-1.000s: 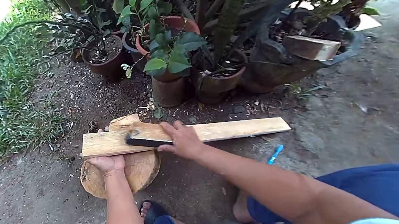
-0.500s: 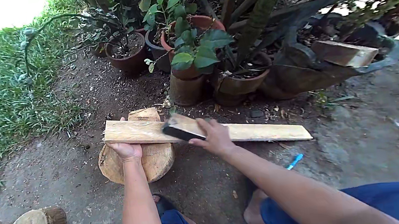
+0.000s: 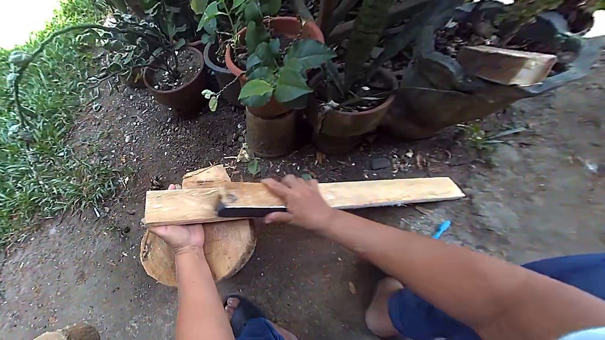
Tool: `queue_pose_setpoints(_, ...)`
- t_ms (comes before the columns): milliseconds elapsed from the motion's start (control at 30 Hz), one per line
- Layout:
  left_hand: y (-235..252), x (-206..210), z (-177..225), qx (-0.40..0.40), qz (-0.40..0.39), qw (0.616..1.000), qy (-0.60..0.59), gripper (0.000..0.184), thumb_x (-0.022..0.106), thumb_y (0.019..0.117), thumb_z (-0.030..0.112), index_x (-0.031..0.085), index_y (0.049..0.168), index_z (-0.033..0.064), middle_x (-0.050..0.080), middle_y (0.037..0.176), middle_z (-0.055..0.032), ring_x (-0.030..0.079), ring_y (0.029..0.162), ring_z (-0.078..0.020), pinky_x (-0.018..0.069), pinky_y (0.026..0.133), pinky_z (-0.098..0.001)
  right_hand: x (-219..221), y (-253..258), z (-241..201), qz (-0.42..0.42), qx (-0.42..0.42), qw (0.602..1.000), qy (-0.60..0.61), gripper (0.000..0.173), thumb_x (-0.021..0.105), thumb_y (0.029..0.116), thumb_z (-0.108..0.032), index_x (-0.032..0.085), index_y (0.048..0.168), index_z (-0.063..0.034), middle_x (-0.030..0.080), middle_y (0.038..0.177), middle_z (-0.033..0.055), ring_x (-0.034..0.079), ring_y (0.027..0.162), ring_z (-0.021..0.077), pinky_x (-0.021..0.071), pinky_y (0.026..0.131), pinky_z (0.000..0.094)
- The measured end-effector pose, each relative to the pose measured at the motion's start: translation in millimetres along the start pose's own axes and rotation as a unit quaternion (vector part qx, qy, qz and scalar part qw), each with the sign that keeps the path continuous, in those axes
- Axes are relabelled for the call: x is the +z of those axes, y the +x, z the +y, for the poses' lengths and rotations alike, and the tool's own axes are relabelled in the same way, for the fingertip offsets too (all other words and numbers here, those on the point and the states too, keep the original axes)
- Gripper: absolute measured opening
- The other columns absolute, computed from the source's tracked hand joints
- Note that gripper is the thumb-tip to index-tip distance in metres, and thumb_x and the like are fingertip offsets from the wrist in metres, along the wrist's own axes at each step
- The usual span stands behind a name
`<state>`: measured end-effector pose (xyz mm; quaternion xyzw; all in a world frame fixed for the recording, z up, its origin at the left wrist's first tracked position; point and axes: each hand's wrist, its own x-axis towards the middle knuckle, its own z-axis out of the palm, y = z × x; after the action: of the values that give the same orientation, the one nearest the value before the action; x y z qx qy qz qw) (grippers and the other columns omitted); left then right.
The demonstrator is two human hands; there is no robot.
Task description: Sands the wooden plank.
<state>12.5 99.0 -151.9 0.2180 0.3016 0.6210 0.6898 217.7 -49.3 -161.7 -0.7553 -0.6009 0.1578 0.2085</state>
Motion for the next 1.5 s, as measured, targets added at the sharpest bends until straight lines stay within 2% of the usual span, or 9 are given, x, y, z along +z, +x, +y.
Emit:
queue_pose_setpoints(133, 0, 2, 0, -0.003, 0.005, 1.0, 0.004, 0.09, -0.011, 0.0951, 0.071, 0.036, 0.149, 0.0181, 0.05, 0.146, -0.009, 0.052, 0.13, -0.0258, 0.0448, 0.106, -0.0512, -17, -71, 122, -0.006, 0.162, 0.987, 0.002, 0.09, 0.074, 0.0863, -0.061, 0.045, 0.156, -0.0126, 0.054, 0.14, 0.0346, 0.052, 0.127, 0.0573, 0.0349, 0.1, 0.0788)
queue_pose_setpoints(267, 4, -2, -2, -0.005, -0.012, 1.0, 0.009, 0.09, -0.012, 0.0947, 0.071, 0.035, 0.15, 0.0186, 0.05, 0.146, -0.0092, 0.054, 0.128, -0.0254, 0.0454, 0.105, -0.0507, -28, -93, 160, -0.009, 0.266, 0.963, 0.047, 0.09, 0.078, 0.0886, -0.049, 0.04, 0.158, -0.0066, 0.046, 0.147, 0.0375, 0.046, 0.133, 0.0593, 0.0335, 0.104, 0.077)
queue_pose_setpoints(467, 9, -5, -6, 0.009, 0.003, 1.0, 0.002, 0.089, -0.008, 0.0962, 0.071, 0.036, 0.15, 0.0153, 0.051, 0.143, -0.0121, 0.053, 0.128, -0.0281, 0.045, 0.104, -0.0546, -8, -19, 38, 0.028, 0.108, 0.99, 0.087, 0.086, 0.079, 0.0819, -0.059, 0.055, 0.149, -0.0114, 0.059, 0.134, 0.0319, 0.057, 0.122, 0.0508, 0.0451, 0.102, 0.0683)
queue_pose_setpoints(700, 11, -9, -7, 0.024, -0.011, 1.0, -0.014, 0.087, -0.008, 0.0967, 0.069, 0.033, 0.151, 0.0144, 0.05, 0.147, -0.0149, 0.049, 0.135, -0.0316, 0.0423, 0.107, -0.0608, -9, 55, -113, -0.07, 0.018, 0.988, 0.134, 0.076, 0.074, 0.091, -0.052, 0.047, 0.156, -0.0237, 0.054, 0.142, 0.025, 0.052, 0.128, 0.0458, 0.0385, 0.103, 0.0683)
queue_pose_setpoints(833, 10, -13, -5, -0.004, -0.02, 1.0, -0.008, 0.091, -0.007, 0.0951, 0.071, 0.032, 0.152, 0.0126, 0.049, 0.146, -0.0144, 0.051, 0.132, -0.0303, 0.0423, 0.106, -0.059, -8, 25, -33, -0.036, 0.036, 0.995, 0.089, 0.075, 0.076, 0.0891, -0.052, 0.049, 0.154, -0.0282, 0.059, 0.137, 0.0227, 0.057, 0.124, 0.045, 0.0428, 0.1, 0.0693)
queue_pose_setpoints(1033, 4, -5, -2, 0.007, -0.019, 1.0, -0.013, 0.087, -0.004, 0.097, 0.07, 0.032, 0.151, 0.0123, 0.05, 0.144, -0.0137, 0.052, 0.13, -0.0287, 0.0439, 0.105, -0.0577, -13, -77, 162, 0.011, 0.317, 0.948, 0.004, 0.085, 0.073, 0.0865, -0.063, 0.042, 0.158, -0.0286, 0.052, 0.147, 0.0277, 0.052, 0.128, 0.0553, 0.0379, 0.099, 0.0797)
queue_pose_setpoints(1167, 3, -2, -3, 0.014, -0.01, 1.0, -0.007, 0.087, -0.005, 0.097, 0.07, 0.031, 0.152, 0.0132, 0.049, 0.145, -0.0138, 0.052, 0.129, -0.0292, 0.0444, 0.105, -0.0569, -24, -106, 205, 0.014, 0.435, 0.898, 0.062, 0.088, 0.074, 0.0901, -0.054, 0.035, 0.162, -0.0203, 0.043, 0.153, 0.031, 0.047, 0.132, 0.0572, 0.0368, 0.104, 0.0749)
queue_pose_setpoints(1333, 5, -4, -4, 0.02, -0.014, 1.0, -0.002, 0.085, -0.003, 0.0978, 0.07, 0.033, 0.149, 0.0123, 0.052, 0.14, -0.0135, 0.055, 0.126, -0.0279, 0.0462, 0.103, -0.0559, -24, -83, 165, 0.033, 0.322, 0.94, 0.109, 0.084, 0.082, 0.087, -0.045, 0.046, 0.155, -0.0104, 0.047, 0.149, 0.0327, 0.049, 0.13, 0.0559, 0.0394, 0.107, 0.0699)
queue_pose_setpoints(1500, 8, -9, -6, 0.019, -0.036, 0.999, -0.025, 0.085, -0.002, 0.0988, 0.068, 0.035, 0.146, 0.0082, 0.054, 0.137, -0.0151, 0.056, 0.124, -0.0292, 0.0476, 0.101, -0.057, -5, -9, 42, -0.005, 0.085, 0.992, 0.095, 0.083, 0.079, 0.0827, -0.06, 0.054, 0.15, -0.0189, 0.057, 0.141, 0.0278, 0.054, 0.129, 0.0482, 0.041, 0.108, 0.0677)
